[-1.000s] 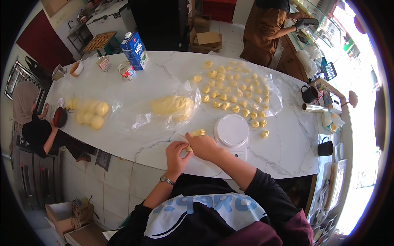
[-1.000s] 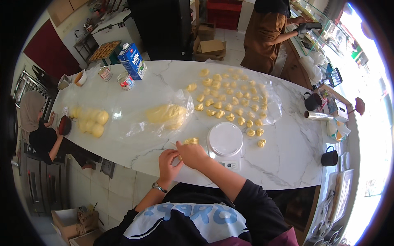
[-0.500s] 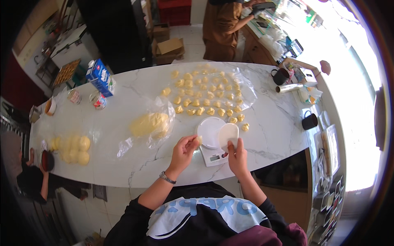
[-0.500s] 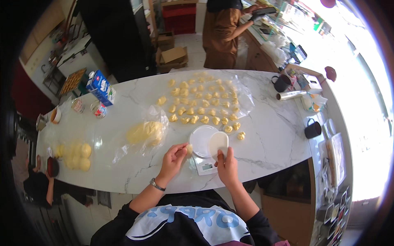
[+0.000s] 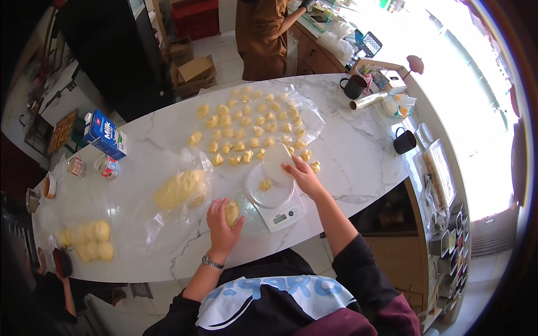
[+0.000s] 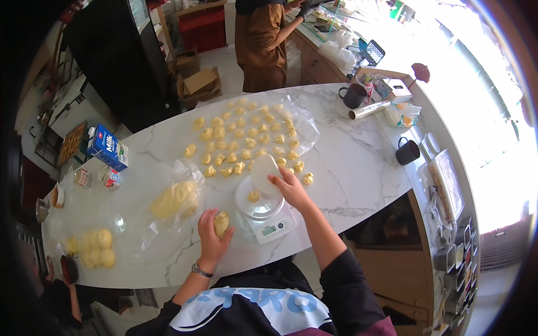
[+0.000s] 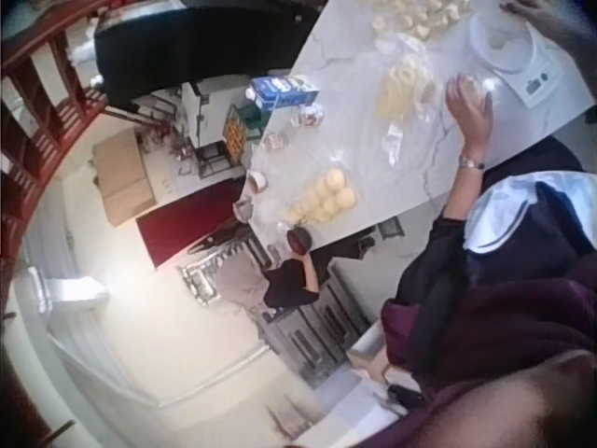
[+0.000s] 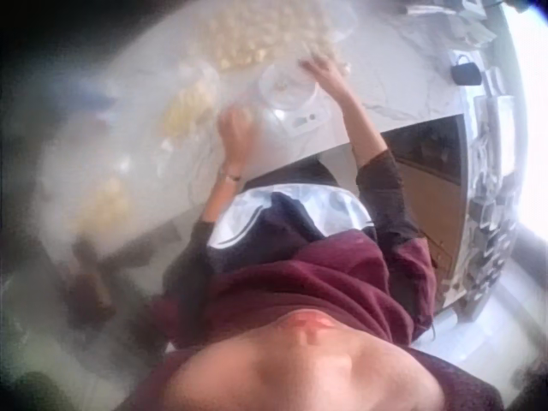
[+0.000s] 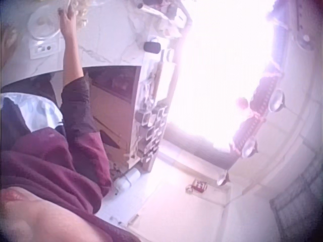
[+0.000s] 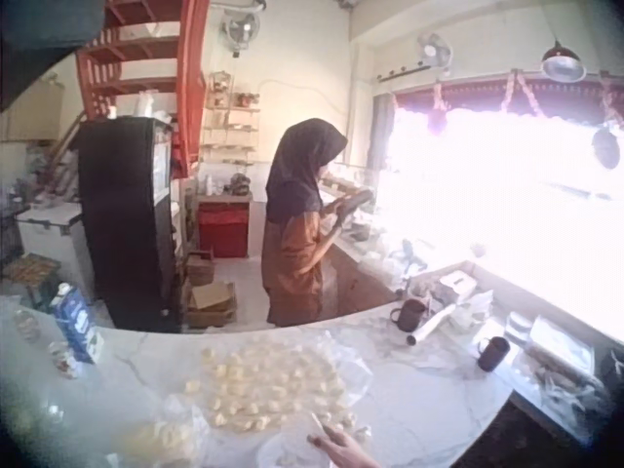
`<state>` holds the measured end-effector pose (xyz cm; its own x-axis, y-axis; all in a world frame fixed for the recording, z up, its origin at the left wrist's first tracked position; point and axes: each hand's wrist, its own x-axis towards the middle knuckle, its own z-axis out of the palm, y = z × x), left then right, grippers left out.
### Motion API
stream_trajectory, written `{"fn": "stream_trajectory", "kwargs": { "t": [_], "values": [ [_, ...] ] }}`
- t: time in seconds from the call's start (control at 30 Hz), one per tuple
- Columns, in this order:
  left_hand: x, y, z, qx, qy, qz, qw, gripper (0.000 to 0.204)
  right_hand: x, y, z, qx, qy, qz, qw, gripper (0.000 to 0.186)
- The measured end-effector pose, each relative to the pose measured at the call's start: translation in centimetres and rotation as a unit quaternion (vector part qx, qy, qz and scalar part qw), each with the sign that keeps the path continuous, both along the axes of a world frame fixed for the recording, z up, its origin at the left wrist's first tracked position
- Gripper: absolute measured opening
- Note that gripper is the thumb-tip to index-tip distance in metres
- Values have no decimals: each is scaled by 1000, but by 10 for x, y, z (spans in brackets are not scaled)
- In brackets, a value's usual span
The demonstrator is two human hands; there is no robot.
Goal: The person weighs small pieces of dough on a digital scale, taking them from a plastic bag and placing them on a small plastic lid on the scale, then arranging the weighed pieces on a plastic sheet.
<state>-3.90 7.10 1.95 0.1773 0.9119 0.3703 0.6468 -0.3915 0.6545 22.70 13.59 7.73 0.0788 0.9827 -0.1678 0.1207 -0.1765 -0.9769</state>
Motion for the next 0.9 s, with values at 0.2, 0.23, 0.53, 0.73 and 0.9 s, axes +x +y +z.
{"fn": "stream_trajectory", "kwargs": {
  "t": [0.2,0.23,0.53,0.73,0.9],
  "values": [
    [-9,-11,-5,-13,-59,-36,998,53,-13,39,-25,-36,-56,55,996,39],
    [-9,-11,-5,-14,-64,-33,997,52,-13,37,-29,-33,-49,55,997,38],
    [-13,-12,-14,-26,-70,-62,995,27,-9,-10,-42,-36,-7,-1,999,32],
    [-2,-11,0,-20,-35,-40,998,36,-2,-45,-44,103,97,-154,978,21],
    [-3,-10,-8,-18,-54,0,998,43,32,-77,-63,207,17,-305,929,14]
  ]
}}
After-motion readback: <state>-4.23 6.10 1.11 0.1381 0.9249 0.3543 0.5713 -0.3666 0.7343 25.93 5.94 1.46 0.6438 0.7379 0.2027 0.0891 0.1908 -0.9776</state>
